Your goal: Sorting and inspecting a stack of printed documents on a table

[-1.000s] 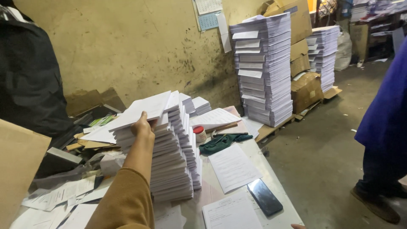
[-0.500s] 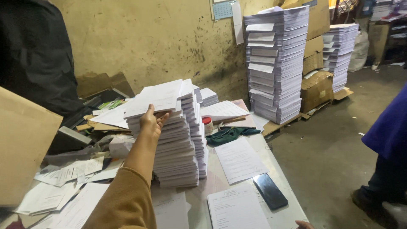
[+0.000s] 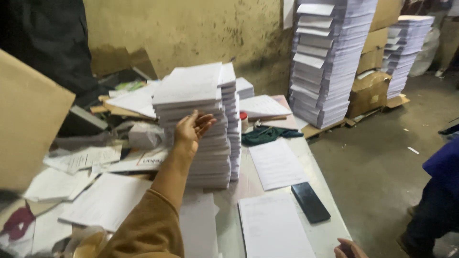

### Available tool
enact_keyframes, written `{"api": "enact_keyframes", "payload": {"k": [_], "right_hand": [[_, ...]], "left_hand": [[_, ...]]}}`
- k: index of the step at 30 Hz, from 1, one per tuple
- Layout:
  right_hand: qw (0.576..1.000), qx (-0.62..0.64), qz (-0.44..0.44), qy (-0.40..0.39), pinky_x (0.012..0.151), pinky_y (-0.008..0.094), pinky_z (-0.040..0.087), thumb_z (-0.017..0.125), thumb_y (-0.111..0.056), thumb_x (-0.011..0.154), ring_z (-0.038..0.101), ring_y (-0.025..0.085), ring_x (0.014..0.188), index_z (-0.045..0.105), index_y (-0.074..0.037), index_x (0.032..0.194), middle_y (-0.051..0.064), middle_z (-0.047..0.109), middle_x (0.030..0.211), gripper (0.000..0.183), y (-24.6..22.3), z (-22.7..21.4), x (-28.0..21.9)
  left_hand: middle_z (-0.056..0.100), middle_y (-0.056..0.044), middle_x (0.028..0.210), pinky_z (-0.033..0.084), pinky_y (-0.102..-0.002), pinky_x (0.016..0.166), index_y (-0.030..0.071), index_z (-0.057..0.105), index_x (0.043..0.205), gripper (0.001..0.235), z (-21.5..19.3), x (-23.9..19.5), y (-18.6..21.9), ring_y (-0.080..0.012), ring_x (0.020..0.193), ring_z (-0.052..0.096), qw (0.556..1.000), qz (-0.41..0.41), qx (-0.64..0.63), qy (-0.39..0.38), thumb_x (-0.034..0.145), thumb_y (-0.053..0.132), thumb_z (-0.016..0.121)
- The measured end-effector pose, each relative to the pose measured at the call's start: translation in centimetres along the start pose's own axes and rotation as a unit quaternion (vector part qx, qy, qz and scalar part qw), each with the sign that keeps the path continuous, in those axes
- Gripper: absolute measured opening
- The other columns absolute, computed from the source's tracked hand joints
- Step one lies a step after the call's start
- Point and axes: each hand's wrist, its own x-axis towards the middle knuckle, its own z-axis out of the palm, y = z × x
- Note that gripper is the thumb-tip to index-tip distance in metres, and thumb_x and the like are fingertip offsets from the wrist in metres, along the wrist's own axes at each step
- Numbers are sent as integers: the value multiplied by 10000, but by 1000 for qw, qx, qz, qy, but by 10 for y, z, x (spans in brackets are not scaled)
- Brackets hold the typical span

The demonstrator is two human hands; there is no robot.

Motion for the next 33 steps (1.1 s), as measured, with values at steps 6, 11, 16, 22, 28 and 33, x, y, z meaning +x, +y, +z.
{"api": "enact_keyframes", "payload": {"k": [6, 11, 16, 22, 28, 33], "right_hand": [[981, -142, 122, 51, 765, 324, 539, 748, -72, 827, 630, 196, 807, 754, -5, 1070, 160, 724, 867, 251, -204, 36, -55], [985, -152, 77, 32, 704, 280, 467, 761, -69, 790, 593, 144, 776, 764, -30, 1000, 91, 720, 835, 213, -151, 21, -49], [941, -311, 134, -20, 689, 235, 481, 783, -201, 736, 608, 89, 699, 805, -111, 822, 8, 755, 711, 127, -188, 37, -83], [901, -403, 131, -97, 759, 292, 508, 702, -346, 753, 675, 155, 786, 742, -144, 906, 6, 724, 884, 256, -252, 61, -112], [848, -503, 132, -104, 718, 352, 478, 658, -405, 787, 626, 176, 774, 708, -182, 903, -28, 671, 858, 257, -265, 71, -116], [830, -535, 118, -108, 690, 368, 465, 661, -389, 801, 600, 184, 730, 656, -160, 826, -24, 626, 809, 230, -267, 73, -115]], "left_hand": [[725, -153, 835, 517, -256, 517, 40, 625, 975, 120, -2, -88, -77, -245, 672, 703, 993, -11, 71, -96, 938, 140, 570], [714, -207, 900, 579, -298, 620, 28, 598, 1014, 192, -39, -152, -217, -288, 713, 718, 970, -159, 104, -153, 906, 183, 627], [700, -133, 857, 582, -280, 624, 39, 615, 969, 121, -39, -203, -260, -210, 667, 682, 941, -248, 190, -132, 855, 78, 619], [658, 4, 840, 497, -261, 538, 133, 625, 951, 147, -48, -211, -298, -108, 532, 587, 923, -20, 351, -158, 827, 58, 604], [585, -52, 956, 487, -302, 701, 89, 617, 968, 141, -44, -217, -293, -166, 702, 569, 898, 44, 401, -173, 850, 33, 563], [581, -74, 955, 508, -349, 714, 70, 604, 976, 142, -46, -220, -299, -217, 857, 607, 889, 65, 414, -185, 852, 17, 558]]}}
